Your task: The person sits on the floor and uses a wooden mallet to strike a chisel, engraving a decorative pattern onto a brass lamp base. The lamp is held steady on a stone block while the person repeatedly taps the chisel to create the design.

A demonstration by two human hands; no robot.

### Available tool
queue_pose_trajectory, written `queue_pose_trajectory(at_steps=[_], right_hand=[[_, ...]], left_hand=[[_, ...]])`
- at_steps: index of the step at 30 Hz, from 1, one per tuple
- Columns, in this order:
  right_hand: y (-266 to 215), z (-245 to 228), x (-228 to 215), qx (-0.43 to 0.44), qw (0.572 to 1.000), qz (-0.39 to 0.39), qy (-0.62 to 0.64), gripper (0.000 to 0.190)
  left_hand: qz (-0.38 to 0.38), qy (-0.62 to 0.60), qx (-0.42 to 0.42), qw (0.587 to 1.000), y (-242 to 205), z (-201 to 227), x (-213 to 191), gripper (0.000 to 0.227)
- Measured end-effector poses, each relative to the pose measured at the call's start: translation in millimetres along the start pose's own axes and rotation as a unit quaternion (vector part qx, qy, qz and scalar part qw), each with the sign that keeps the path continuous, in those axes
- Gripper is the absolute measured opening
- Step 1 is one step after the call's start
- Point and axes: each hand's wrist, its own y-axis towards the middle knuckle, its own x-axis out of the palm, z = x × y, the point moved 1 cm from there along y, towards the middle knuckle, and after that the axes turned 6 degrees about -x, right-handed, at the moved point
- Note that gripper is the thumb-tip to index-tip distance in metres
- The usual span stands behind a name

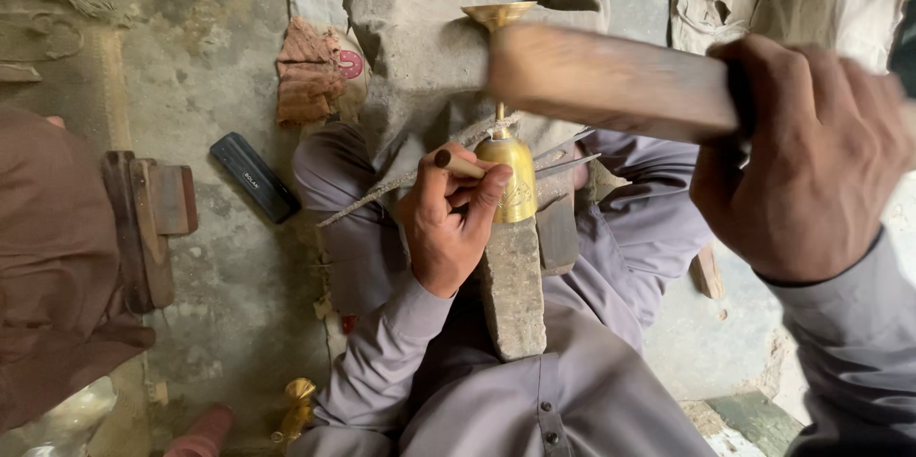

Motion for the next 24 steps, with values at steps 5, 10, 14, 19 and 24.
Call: queue_pose_trajectory(at_steps=[5,10,14,19,24], right_hand=[[45.3,-9.7,-46.8,-0.111,0.994,0.013,0.005,0.052],[57.3,-19.8,-47.8,-0.143,0.989,0.038,-0.007,0.048],[51.0,-2.6,-44.4,-0.168,0.985,0.013,-0.036,0.041],[43.4,4.6,-31.9,-0.122,0.988,-0.021,-0.088,0.036],[37.7,17.3,-19.0,-0.128,0.989,-0.029,-0.065,0.040]], left_hand=[[0.034,0.026,-0.009,0.999,-6.5,-11.0,5.7,0.028],[0.039,0.129,0.026,0.991,-4.9,-11.1,1.8,0.027],[0.000,0.095,0.025,0.995,2.9,-2.3,-1.5,0.032],[-0.063,0.109,0.005,0.992,19.0,13.3,-4.2,0.030],[-0.103,0.128,0.021,0.986,30.8,24.5,-7.6,0.031]])
